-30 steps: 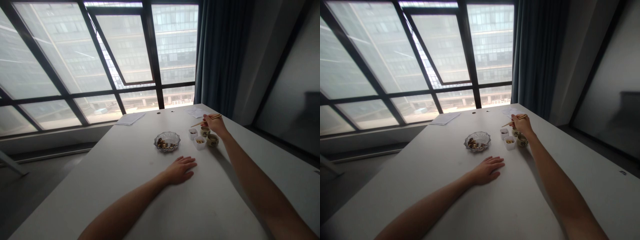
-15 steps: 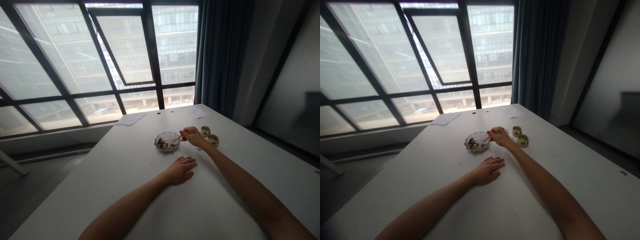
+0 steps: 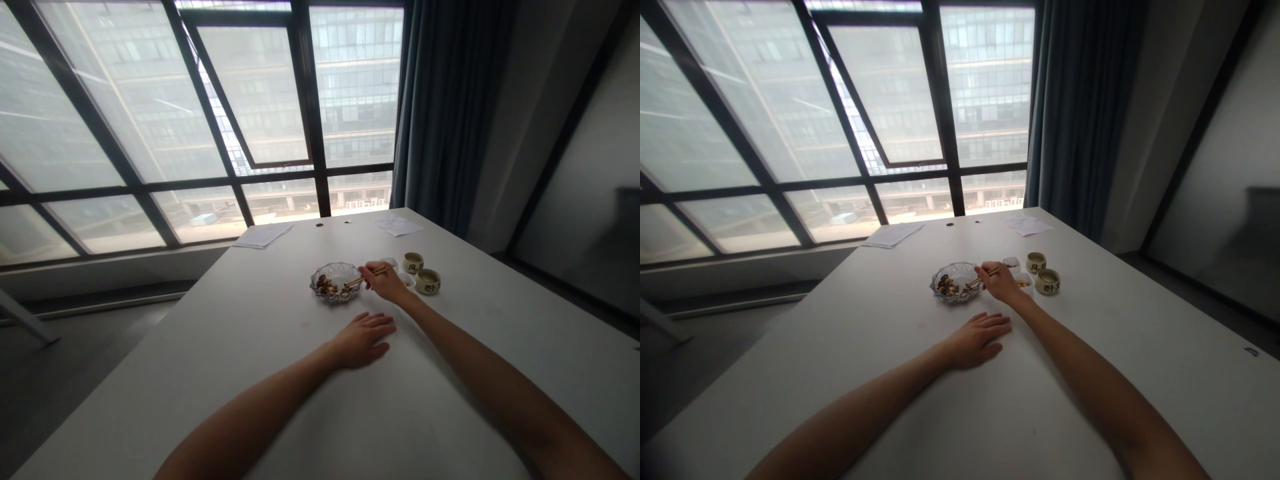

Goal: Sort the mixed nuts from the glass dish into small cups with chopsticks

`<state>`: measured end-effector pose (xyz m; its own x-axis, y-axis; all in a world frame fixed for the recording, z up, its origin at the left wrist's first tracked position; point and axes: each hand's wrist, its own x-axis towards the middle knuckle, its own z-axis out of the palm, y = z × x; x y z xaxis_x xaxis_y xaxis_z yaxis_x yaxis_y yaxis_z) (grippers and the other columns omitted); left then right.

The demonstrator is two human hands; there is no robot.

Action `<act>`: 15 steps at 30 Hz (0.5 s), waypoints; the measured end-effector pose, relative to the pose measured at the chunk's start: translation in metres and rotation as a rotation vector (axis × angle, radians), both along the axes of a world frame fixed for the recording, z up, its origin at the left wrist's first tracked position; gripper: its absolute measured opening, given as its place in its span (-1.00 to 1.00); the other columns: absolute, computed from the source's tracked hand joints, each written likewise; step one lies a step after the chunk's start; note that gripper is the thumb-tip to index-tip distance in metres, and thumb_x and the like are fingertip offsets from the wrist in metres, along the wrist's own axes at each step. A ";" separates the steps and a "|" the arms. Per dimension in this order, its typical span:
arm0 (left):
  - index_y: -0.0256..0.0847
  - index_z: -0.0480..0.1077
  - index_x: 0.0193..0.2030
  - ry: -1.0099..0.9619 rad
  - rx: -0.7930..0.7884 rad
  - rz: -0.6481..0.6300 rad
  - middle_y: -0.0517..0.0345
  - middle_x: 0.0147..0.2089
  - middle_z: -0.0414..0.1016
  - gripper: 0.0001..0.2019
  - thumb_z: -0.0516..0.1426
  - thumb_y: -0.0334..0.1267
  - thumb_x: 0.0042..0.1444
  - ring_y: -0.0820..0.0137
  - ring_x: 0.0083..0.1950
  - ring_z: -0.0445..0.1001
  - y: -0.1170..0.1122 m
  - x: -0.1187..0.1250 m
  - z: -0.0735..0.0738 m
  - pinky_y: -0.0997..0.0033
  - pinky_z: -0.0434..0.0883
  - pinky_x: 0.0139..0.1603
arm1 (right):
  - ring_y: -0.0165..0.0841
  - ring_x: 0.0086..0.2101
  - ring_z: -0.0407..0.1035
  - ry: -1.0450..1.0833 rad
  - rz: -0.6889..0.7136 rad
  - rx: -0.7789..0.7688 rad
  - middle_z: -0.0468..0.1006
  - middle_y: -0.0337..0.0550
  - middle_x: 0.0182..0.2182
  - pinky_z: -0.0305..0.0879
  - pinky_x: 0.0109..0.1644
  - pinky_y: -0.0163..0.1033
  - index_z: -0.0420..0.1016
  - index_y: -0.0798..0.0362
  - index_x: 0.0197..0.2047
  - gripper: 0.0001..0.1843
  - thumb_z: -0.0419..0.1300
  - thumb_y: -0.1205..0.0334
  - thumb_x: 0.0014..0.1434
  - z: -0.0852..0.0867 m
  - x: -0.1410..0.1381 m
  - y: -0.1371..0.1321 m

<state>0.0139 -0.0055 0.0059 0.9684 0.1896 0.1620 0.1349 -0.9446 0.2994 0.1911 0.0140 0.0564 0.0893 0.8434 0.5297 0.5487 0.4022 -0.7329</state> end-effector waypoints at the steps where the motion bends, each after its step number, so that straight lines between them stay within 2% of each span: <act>1: 0.04 0.16 0.35 0.001 0.002 0.001 0.14 0.43 0.15 -0.52 0.01 -0.09 0.30 0.25 0.44 0.10 0.000 0.000 0.000 0.10 -0.02 0.44 | -0.40 -0.63 0.34 -0.006 -0.013 0.018 0.44 -0.26 -0.69 0.24 -0.48 -0.33 0.40 0.04 -0.55 -0.52 0.08 -0.07 0.30 0.000 -0.001 0.000; 4: 0.04 0.16 0.35 0.000 0.003 0.001 0.13 0.43 0.16 -0.52 0.01 -0.09 0.30 0.25 0.44 0.10 0.000 0.000 0.000 0.09 -0.03 0.44 | -0.41 -0.63 0.33 0.021 -0.046 0.045 0.43 -0.24 -0.69 0.22 -0.50 -0.33 0.42 0.05 -0.53 -0.50 0.06 -0.09 0.31 0.006 0.000 -0.001; 7: 0.03 0.16 0.35 -0.001 -0.002 -0.001 0.13 0.43 0.15 -0.52 0.01 -0.08 0.31 0.26 0.44 0.09 0.000 -0.001 0.000 0.09 -0.04 0.44 | -0.41 -0.63 0.34 0.067 -0.089 0.071 0.46 -0.21 -0.67 0.23 -0.53 -0.34 0.46 0.06 -0.50 -0.49 0.08 -0.15 0.29 0.021 0.010 -0.004; 12: 0.04 0.16 0.36 0.003 -0.009 -0.002 0.14 0.43 0.15 -0.51 0.01 -0.08 0.31 0.28 0.45 0.07 0.001 -0.001 -0.001 0.09 -0.04 0.44 | -0.39 -0.63 0.40 0.232 -0.243 0.162 0.51 -0.17 -0.62 0.30 -0.59 -0.35 0.47 0.04 -0.47 -0.53 0.12 -0.17 0.25 0.053 0.047 -0.013; 15: 0.05 0.16 0.36 0.004 -0.013 -0.002 0.15 0.43 0.14 -0.51 0.01 -0.08 0.30 0.27 0.45 0.08 0.002 0.000 -0.002 0.09 -0.04 0.44 | -0.38 -0.64 0.43 0.272 -0.368 0.178 0.51 -0.15 -0.64 0.36 -0.61 -0.34 0.46 0.02 -0.49 -0.57 0.16 -0.13 0.23 0.062 0.072 -0.016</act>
<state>0.0137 -0.0038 0.0042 0.9693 0.1902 0.1558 0.1346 -0.9407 0.3115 0.2626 -0.0023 0.1184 0.5196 0.6283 0.5790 0.4758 0.3502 -0.8069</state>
